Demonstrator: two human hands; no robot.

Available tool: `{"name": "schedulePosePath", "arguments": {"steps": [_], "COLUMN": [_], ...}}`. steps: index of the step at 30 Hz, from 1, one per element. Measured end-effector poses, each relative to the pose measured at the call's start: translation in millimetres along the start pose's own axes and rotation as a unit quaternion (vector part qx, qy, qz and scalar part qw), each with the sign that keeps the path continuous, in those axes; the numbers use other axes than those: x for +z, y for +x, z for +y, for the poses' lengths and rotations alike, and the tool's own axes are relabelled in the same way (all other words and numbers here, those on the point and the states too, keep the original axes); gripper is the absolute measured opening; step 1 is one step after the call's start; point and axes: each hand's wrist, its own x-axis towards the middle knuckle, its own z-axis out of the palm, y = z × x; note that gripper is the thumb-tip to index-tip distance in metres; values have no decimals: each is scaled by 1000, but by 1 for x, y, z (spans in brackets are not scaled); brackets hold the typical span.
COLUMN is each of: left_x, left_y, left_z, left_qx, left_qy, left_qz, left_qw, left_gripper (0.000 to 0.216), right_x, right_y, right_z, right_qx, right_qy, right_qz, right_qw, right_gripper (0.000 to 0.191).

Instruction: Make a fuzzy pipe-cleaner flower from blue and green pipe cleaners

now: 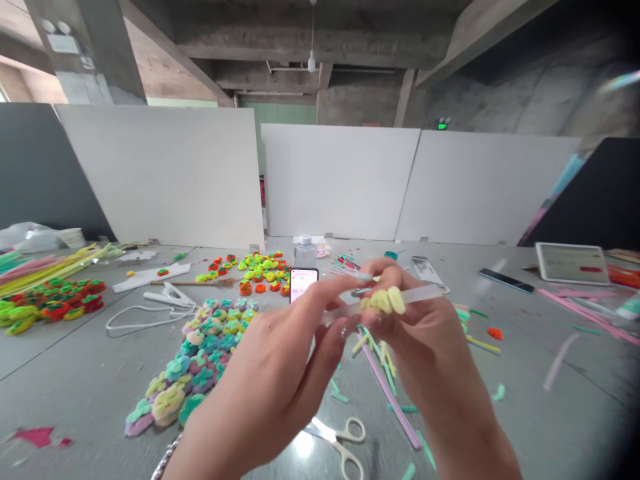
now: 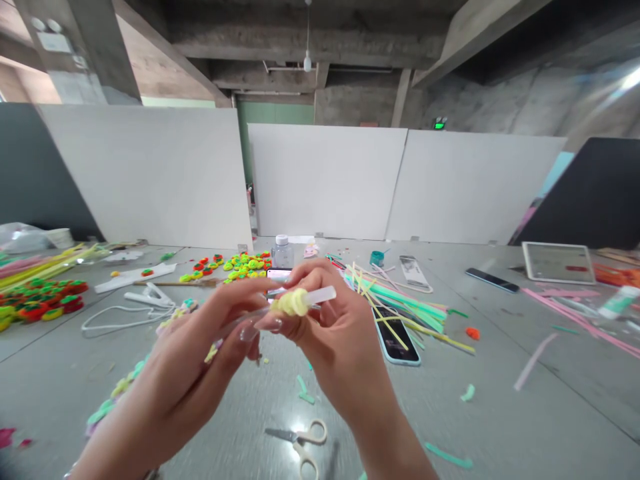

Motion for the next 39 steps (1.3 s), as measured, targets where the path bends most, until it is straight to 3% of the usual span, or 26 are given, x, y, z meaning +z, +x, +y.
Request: {"name": "schedulePosePath", "arguments": {"steps": [3,7,10,13,15,18,20,22,24,28,30,34,39], "left_x": [3,9,14,17,18,18,18,17,17,15,14,10,9], "left_y": [0,2,4,7,8,10,10,10,8,5,4,7,9], "left_z": [0,-3,-7,-8,-5,-1,1,2,2,2,2,1,2], "left_qx": [31,57,30,-41,-102,-175,-186,-176,-173,-182,-171,-162,-150], "left_qy": [5,21,-10,-111,-231,-425,-510,-546,-524,-362,-305,-248,-236], "left_qz": [12,2,32,36,12,-39,-72,-109,-120,-50,-44,-34,-37], "left_qw": [999,998,999,992,967,887,837,812,825,913,936,954,959], "left_gripper": [57,59,56,48,40,38,34,30,30,29,28,25,22], "right_x": [2,1,-2,-7,-8,-8,-7,-8,-9,-10,-10,-8,-3], "right_y": [0,0,2,6,9,10,8,6,5,7,7,5,3], "right_z": [-1,3,6,8,10,9,7,3,0,-2,-2,-2,2], "right_qx": [7,20,23,36,43,16,-13,-35,-55,-78,-72,-48,-50], "right_qy": [2,1,-15,-49,-54,-34,-31,-44,-63,-95,-95,-60,-11], "right_qz": [7,14,3,-20,-19,-24,-43,-61,-65,-55,-56,-62,7], "right_qw": [1000,1000,1000,998,997,999,999,997,994,991,991,995,999], "right_gripper": [29,31,23,14,17,32,29,18,9,4,6,18,20]}}
